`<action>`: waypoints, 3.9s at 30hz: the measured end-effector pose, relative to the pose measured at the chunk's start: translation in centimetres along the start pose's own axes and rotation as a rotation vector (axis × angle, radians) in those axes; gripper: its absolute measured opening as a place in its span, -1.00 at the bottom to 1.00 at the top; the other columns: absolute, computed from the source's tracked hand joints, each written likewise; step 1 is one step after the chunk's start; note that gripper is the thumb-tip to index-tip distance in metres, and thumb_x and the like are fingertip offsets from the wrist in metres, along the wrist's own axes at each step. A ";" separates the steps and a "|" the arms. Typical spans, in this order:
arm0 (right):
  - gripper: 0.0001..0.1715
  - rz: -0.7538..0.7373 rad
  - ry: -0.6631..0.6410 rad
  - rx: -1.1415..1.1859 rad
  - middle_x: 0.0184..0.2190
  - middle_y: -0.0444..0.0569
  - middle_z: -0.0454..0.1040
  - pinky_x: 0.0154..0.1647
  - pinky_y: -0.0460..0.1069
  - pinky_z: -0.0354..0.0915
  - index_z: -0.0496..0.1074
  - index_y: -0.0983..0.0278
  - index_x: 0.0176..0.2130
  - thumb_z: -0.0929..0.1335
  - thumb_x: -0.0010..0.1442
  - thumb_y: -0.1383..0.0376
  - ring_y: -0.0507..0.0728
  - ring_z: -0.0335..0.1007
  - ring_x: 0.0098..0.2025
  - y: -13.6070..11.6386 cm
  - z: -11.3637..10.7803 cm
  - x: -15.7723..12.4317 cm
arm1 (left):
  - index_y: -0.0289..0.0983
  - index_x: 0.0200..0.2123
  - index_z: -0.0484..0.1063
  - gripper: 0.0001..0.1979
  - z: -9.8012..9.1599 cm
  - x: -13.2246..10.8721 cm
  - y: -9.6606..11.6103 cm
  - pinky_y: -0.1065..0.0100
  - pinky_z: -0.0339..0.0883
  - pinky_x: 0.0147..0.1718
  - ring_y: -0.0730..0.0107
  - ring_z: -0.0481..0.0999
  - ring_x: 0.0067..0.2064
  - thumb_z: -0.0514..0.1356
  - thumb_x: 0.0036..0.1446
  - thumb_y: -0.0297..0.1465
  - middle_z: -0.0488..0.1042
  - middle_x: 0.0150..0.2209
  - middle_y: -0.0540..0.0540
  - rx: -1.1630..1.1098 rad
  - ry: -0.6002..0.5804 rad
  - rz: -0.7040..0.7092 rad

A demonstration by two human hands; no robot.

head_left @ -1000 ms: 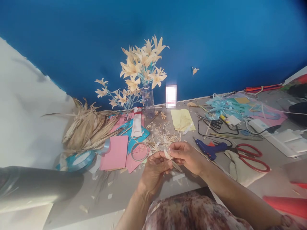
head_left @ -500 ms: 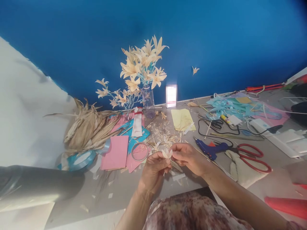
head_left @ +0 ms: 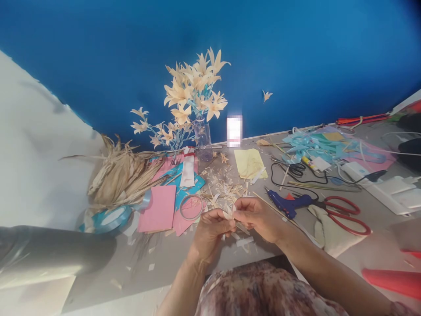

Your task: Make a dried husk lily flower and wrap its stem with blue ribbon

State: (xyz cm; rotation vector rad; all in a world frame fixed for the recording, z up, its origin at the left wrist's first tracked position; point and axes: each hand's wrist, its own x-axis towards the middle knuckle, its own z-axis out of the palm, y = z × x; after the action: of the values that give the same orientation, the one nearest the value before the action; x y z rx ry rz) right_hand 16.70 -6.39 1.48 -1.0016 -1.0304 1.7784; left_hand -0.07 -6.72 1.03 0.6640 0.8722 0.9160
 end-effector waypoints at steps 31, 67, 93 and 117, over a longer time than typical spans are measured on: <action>-0.62 -0.017 0.045 0.109 -0.59 -0.24 0.23 -0.56 -0.07 -0.20 0.43 0.30 -0.43 0.57 -0.01 0.12 -0.08 -0.06 -0.59 0.3 0.5 0.5 | -0.29 -0.47 0.62 -0.87 -0.5 0.2 -0.8 0.42 0.21 -0.45 0.50 0.33 -0.52 0.45 -0.08 -0.36 0.47 -0.57 0.00 0.207 0.045 0.224; -0.71 -0.301 0.319 -0.339 -0.57 -0.20 0.23 -0.51 -0.09 0.06 0.37 0.27 -0.46 0.41 0.16 0.15 -0.01 0.10 -0.52 -0.7 1.8 -1.1 | -0.25 -0.55 0.57 -0.86 0.1 0.4 -2.1 0.41 0.18 -0.43 0.51 0.28 -0.52 0.46 -0.11 -0.37 0.38 -0.63 0.06 -0.033 0.105 0.284; -0.71 -0.053 0.200 0.022 -0.67 -0.30 0.06 -0.54 -0.05 -0.20 0.37 0.27 -0.47 0.47 0.07 0.16 -0.05 -0.18 -0.59 0.1 0.5 -0.8 | -0.26 -0.56 0.50 -0.82 -0.2 0.0 -2.2 0.38 0.20 -0.42 0.48 0.29 -0.49 0.38 0.01 -0.38 0.37 -0.59 0.06 0.213 0.178 0.371; -0.69 -0.097 0.272 -0.230 -0.62 -0.25 0.09 -0.53 -0.05 -0.15 0.37 0.27 -0.50 0.43 0.07 0.12 -0.02 -0.10 -0.53 -0.4 2.0 -1.0 | -0.23 -0.48 0.53 -0.88 0.2 -0.1 -2.4 0.36 0.31 -0.35 0.36 0.44 -0.39 0.35 0.08 -0.38 0.49 -0.47 -0.02 0.526 0.315 0.727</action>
State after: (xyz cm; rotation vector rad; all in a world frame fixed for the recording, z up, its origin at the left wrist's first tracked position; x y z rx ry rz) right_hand 15.35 -7.63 2.74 -1.2736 -1.1049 1.4204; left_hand 1.07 -7.94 -0.77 1.3703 1.1960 1.4830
